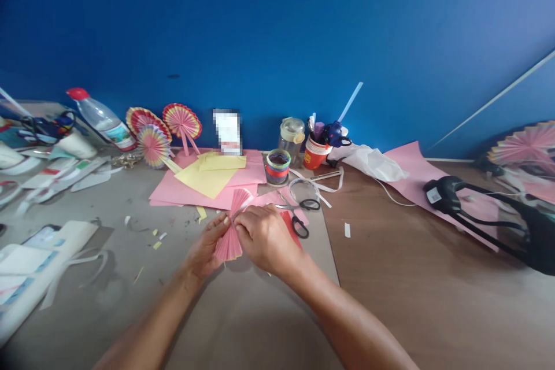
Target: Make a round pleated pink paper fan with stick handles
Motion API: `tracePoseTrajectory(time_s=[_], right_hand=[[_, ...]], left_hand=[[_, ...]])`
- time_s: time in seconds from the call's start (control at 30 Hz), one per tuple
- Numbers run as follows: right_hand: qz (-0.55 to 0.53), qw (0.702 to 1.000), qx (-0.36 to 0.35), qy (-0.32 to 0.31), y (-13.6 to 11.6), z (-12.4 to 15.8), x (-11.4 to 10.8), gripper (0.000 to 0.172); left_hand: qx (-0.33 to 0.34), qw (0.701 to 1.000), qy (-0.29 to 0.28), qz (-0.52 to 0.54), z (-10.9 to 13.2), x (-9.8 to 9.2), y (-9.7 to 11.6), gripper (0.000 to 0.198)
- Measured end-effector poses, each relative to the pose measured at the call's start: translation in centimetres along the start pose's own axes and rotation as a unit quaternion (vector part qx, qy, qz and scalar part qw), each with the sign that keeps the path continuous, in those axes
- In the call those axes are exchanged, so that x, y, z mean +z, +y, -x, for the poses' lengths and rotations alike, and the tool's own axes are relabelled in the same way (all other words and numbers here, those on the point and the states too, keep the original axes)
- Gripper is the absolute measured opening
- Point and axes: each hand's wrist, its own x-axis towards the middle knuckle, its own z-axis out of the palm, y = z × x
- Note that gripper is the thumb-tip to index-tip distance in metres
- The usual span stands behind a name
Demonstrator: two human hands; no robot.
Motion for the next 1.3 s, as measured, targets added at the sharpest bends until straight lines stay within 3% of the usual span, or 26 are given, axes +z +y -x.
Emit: tracePoseTrajectory(time_s=[0.33, 0.57, 0.8, 1.13, 1.3], right_hand=[[0.034, 0.999, 0.006, -0.007, -0.04, 0.02, 0.11, 0.014], [-0.019, 0.999, 0.011, -0.023, -0.14, -0.03, -0.29, 0.017], [0.0, 1.0, 0.017, -0.023, -0.24, 0.02, -0.1, 0.017], [-0.127, 0.991, 0.044, -0.017, -0.2, -0.08, -0.61, 0.022], [-0.11, 0.992, 0.051, -0.023, -0.32, -0.04, -0.66, 0.021]], left_hand=[[-0.005, 1.0, -0.008, -0.017, 0.07, -0.15, -0.2, 0.019], [-0.007, 1.0, -0.009, -0.012, 0.1, -0.17, -0.15, 0.018], [-0.002, 1.0, -0.016, -0.022, 0.09, -0.41, -0.19, 0.018], [-0.011, 1.0, -0.008, -0.028, 0.15, -0.17, -0.07, 0.021], [-0.01, 1.0, -0.011, -0.027, 0.19, -0.17, 0.04, 0.021]])
